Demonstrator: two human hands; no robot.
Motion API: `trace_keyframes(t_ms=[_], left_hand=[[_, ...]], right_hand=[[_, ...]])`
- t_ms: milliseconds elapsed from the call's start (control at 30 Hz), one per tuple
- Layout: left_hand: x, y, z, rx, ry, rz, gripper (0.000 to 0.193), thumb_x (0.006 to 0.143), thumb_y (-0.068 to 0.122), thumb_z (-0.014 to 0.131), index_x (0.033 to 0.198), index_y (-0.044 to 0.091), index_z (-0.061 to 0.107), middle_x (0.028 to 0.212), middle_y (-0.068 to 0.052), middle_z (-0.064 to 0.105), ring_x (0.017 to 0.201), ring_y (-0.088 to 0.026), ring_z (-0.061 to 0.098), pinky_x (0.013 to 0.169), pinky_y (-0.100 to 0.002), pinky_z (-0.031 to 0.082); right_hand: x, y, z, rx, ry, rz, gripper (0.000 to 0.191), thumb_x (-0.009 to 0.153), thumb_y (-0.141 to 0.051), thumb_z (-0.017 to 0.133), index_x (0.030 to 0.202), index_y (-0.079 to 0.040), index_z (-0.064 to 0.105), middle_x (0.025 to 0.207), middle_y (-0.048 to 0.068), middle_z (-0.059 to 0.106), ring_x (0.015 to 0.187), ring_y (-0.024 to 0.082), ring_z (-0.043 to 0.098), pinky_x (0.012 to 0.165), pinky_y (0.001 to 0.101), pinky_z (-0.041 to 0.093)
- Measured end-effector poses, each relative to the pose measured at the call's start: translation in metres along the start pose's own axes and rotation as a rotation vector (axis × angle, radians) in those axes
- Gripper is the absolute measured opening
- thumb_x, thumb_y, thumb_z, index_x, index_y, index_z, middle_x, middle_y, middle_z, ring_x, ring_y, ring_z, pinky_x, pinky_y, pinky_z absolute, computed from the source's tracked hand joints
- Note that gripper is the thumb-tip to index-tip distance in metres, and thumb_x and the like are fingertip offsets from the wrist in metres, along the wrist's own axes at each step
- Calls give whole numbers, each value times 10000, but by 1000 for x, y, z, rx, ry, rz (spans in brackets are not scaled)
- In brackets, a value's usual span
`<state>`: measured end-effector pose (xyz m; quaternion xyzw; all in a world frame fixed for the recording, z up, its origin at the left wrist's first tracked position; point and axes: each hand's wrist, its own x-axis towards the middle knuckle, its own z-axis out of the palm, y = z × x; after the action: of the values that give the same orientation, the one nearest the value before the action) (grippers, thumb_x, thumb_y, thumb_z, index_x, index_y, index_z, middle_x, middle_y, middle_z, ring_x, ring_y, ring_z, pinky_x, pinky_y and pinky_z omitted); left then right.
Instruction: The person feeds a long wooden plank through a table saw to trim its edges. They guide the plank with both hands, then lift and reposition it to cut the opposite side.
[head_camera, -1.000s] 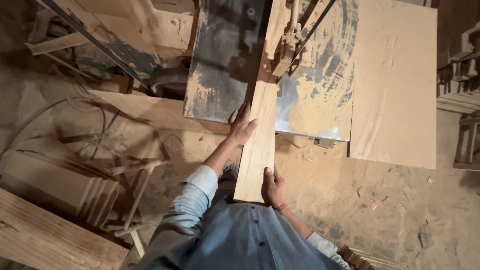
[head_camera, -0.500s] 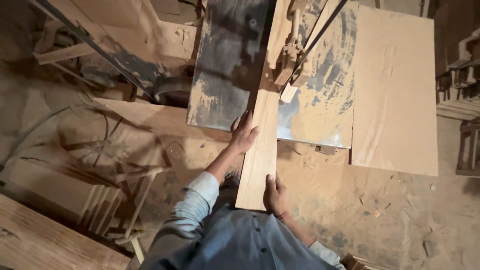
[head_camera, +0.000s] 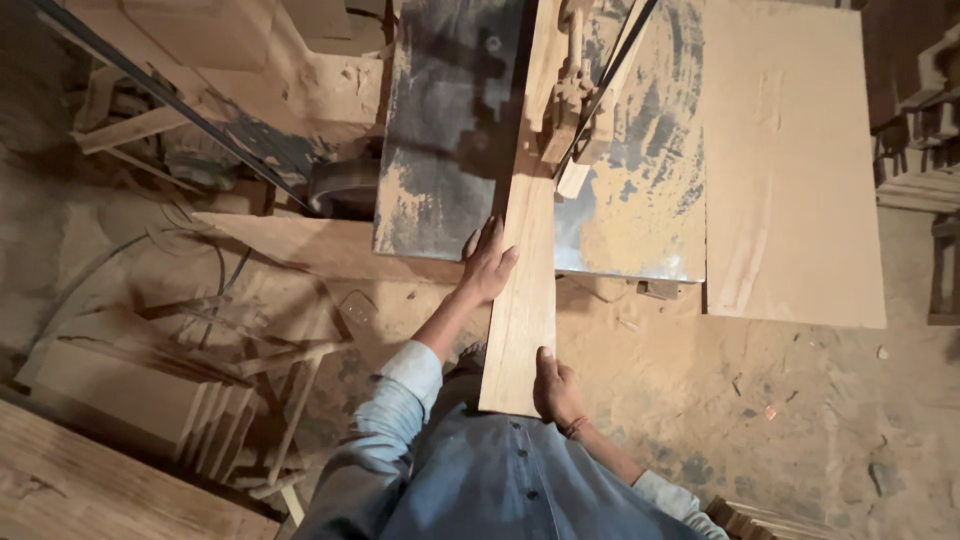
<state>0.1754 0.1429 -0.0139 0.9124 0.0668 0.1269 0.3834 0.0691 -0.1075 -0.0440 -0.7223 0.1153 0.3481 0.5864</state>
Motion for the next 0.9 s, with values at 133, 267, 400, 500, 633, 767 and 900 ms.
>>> trace_keyframes(t_ms=[133, 267, 400, 500, 633, 767, 900], left_hand=[[1, 1, 1, 15, 21, -24, 741, 1060, 434, 433, 1594, -50, 262, 1635, -271, 342, 1567, -353, 268, 1272, -489, 162], [2, 0, 1, 5, -23, -16, 779, 1039, 440, 445, 1594, -65, 236, 1639, -282, 319, 1568, -363, 245, 1266, -493, 138], [0, -1, -1, 17, -81, -44, 797, 1021, 439, 466, 1591, -65, 227, 1650, -281, 292, 1573, -365, 219, 1265, -490, 119], [0, -2, -2, -34, -80, -29, 814, 1023, 435, 468, 1600, -72, 199, 1661, -283, 263, 1577, -368, 196, 1270, -485, 104], [1, -3, -2, -38, -93, -34, 813, 1028, 432, 467, 1599, -76, 191, 1665, -290, 250, 1582, -376, 192, 1276, -486, 98], [1, -3, -2, -41, -83, -38, 823, 1022, 432, 469, 1595, -89, 189, 1657, -305, 251, 1572, -387, 197, 1269, -491, 100], [1, -2, 0, -7, -54, -37, 809, 1025, 434, 474, 1587, -89, 219, 1639, -320, 278, 1569, -395, 217, 1268, -496, 116]], right_hand=[[1, -3, -1, -147, 75, -164, 675, 1023, -618, 471, 652, -63, 569, 543, -9, 540, 475, 81, 497, 436, 285, 405], [1, -6, -3, 16, 8, -13, 627, 1013, -587, 482, 667, -67, 534, 514, 12, 486, 406, 123, 433, 390, 317, 326], [3, -11, -1, 46, 11, 7, 597, 1013, -557, 482, 661, -77, 524, 497, 13, 467, 374, 131, 408, 366, 329, 303], [7, -13, 1, 77, 4, 0, 578, 1023, -530, 490, 661, -81, 525, 500, 7, 464, 379, 124, 401, 369, 325, 296], [14, -11, 3, 119, 5, -35, 571, 1032, -511, 519, 660, -79, 517, 522, -14, 462, 421, 99, 396, 395, 308, 298], [18, -12, 5, 101, 23, -58, 579, 1030, -513, 529, 643, -83, 518, 539, -29, 458, 457, 82, 384, 416, 300, 296], [17, -17, 5, 75, 45, -38, 582, 1031, -509, 520, 637, -81, 520, 548, -32, 458, 465, 79, 387, 424, 297, 299]])
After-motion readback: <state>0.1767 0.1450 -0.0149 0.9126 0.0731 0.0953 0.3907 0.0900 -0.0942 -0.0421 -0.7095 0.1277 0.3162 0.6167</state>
